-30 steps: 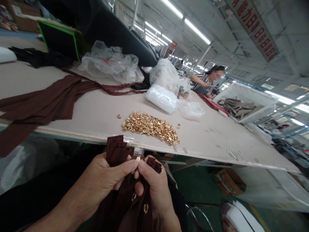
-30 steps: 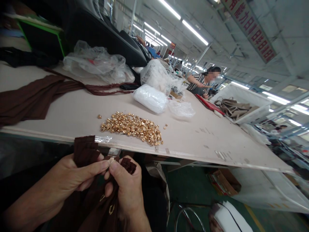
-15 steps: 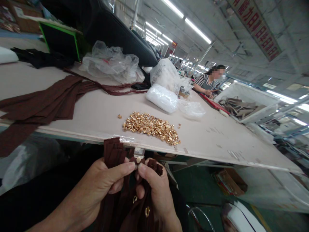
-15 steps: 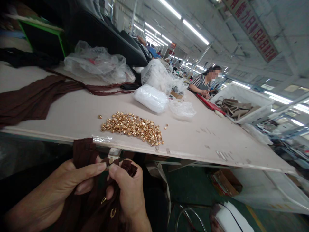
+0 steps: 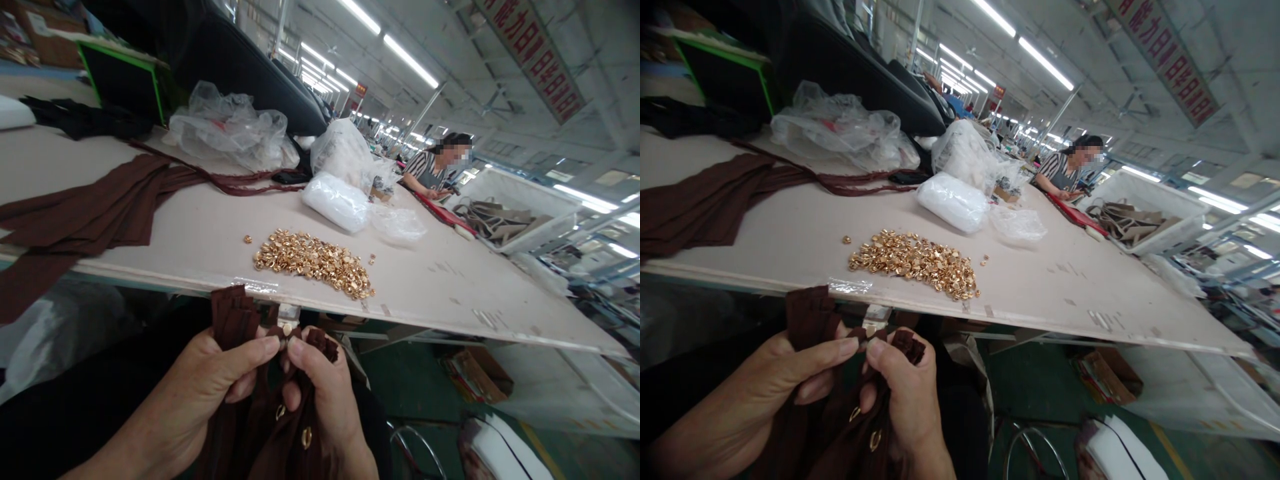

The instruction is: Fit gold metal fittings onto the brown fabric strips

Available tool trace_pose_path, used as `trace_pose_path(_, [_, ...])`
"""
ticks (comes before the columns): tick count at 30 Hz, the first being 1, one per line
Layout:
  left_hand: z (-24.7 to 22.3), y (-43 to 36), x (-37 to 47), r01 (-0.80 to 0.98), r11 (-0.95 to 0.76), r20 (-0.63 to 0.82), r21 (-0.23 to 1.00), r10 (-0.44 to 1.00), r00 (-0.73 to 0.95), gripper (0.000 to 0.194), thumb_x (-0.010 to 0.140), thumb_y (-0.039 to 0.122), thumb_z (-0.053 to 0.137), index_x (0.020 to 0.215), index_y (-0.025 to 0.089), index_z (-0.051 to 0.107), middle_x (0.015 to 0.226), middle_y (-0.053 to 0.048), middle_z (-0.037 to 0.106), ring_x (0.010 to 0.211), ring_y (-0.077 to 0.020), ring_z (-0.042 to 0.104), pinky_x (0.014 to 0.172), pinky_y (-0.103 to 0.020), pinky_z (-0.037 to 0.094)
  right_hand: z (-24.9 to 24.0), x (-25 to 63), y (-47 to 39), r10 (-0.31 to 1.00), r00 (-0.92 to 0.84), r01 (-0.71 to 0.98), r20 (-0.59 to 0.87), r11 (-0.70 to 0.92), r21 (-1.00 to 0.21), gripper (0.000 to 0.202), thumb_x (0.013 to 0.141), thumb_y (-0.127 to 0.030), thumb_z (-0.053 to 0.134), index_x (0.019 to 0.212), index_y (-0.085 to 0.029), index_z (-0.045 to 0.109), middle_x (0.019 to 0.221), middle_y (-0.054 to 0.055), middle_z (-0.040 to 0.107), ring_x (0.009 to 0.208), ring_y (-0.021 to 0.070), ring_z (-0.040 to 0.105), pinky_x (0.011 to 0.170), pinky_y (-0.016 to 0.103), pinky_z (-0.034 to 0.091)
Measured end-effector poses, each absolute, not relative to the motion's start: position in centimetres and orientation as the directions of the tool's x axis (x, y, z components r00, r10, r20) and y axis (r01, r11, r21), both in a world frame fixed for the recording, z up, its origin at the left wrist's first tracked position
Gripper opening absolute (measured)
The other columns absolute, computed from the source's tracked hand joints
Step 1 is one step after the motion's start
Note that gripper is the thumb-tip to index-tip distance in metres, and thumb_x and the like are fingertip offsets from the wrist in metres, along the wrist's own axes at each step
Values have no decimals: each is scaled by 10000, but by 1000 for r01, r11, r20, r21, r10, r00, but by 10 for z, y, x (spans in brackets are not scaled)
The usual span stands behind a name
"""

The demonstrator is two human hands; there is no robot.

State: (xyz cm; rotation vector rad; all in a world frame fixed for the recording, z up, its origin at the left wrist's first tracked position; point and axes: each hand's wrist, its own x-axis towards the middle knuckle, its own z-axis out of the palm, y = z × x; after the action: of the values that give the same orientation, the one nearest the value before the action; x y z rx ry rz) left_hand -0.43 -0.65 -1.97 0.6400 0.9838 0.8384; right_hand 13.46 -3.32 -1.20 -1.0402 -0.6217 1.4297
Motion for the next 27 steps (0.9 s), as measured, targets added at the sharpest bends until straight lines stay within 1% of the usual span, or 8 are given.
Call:
trace_pose_path(2, [-19, -6, -4, -291, 538, -457, 791, 836, 303, 476, 581, 526, 906, 495, 227, 546, 444, 59, 443, 446, -125, 426, 478, -267, 415, -13, 135, -33, 967, 102, -486, -233, -156, -860, 308, 715, -374, 836, 608, -146, 659, 484, -43, 560, 318, 30, 405, 329, 131, 317])
trace_pose_path(6, [-19, -5, -2, -272, 525, -453, 806, 844, 286, 551, 572, 558, 900, 460, 231, 470, 451, 52, 451, 448, -121, 425, 466, -252, 374, -14, 135, -31, 969, 87, -481, -231, -162, -861, 307, 731, -380, 821, 612, -153, 653, 425, -57, 510, 316, 45, 400, 335, 141, 326])
trace_pose_path(10, [-17, -7, 1, -256, 491, -442, 833, 868, 226, 552, 557, 581, 893, 454, 215, 492, 432, 64, 431, 436, -91, 365, 446, -219, 294, -12, 135, -30, 967, 84, -470, -239, -173, -865, 314, 718, -381, 824, 603, -156, 638, 422, -47, 525, 318, 51, 407, 337, 147, 322])
trace_pose_path(14, [-9, -7, 9, -275, 462, -432, 843, 887, 164, 603, 517, 597, 891, 386, 213, 444, 398, 58, 434, 418, -81, 359, 430, -212, 291, -12, 136, -27, 968, 79, -451, -240, -180, -874, 326, 738, -399, 808, 604, -160, 631, 411, -38, 535, 328, 62, 427, 352, 155, 338])
trace_pose_path(17, [-5, -7, 14, -285, 441, -431, 851, 897, 103, 606, 478, 597, 907, 397, 218, 441, 375, 77, 409, 394, -76, 348, 410, -209, 294, -12, 139, -24, 969, 66, -417, -239, -191, -889, 351, 725, -424, 821, 604, -167, 614, 403, -42, 532, 330, 66, 428, 356, 161, 341])
trace_pose_path(20, [-7, -8, 13, -269, 453, -435, 850, 891, 127, 629, 519, 626, 903, 436, 225, 426, 401, 68, 457, 407, -101, 417, 425, -225, 365, -7, 147, -22, 973, 68, -322, -220, -188, -928, 380, 718, -459, 843, 634, -171, 610, 437, -42, 558, 328, 61, 421, 346, 162, 318])
trace_pose_path(24, [-14, -8, 7, -211, 437, -415, 874, 899, 140, 644, 577, 715, 846, 464, 221, 448, 403, 68, 437, 404, -89, 375, 415, -209, 309, 7, 157, -20, 987, 91, -113, -131, -120, -986, 372, 802, -468, 792, 670, -165, 622, 507, -37, 588, 369, 59, 453, 371, 161, 328])
trace_pose_path(27, [-16, -8, 3, -194, 436, -403, 879, 896, 189, 657, 660, 767, 760, 459, 221, 455, 405, 58, 424, 413, -96, 380, 435, -217, 340, 17, 158, -17, 990, 83, -4, -113, -113, -994, 319, 819, -417, 763, 675, -170, 623, 484, -54, 562, 386, 65, 443, 393, 173, 340])
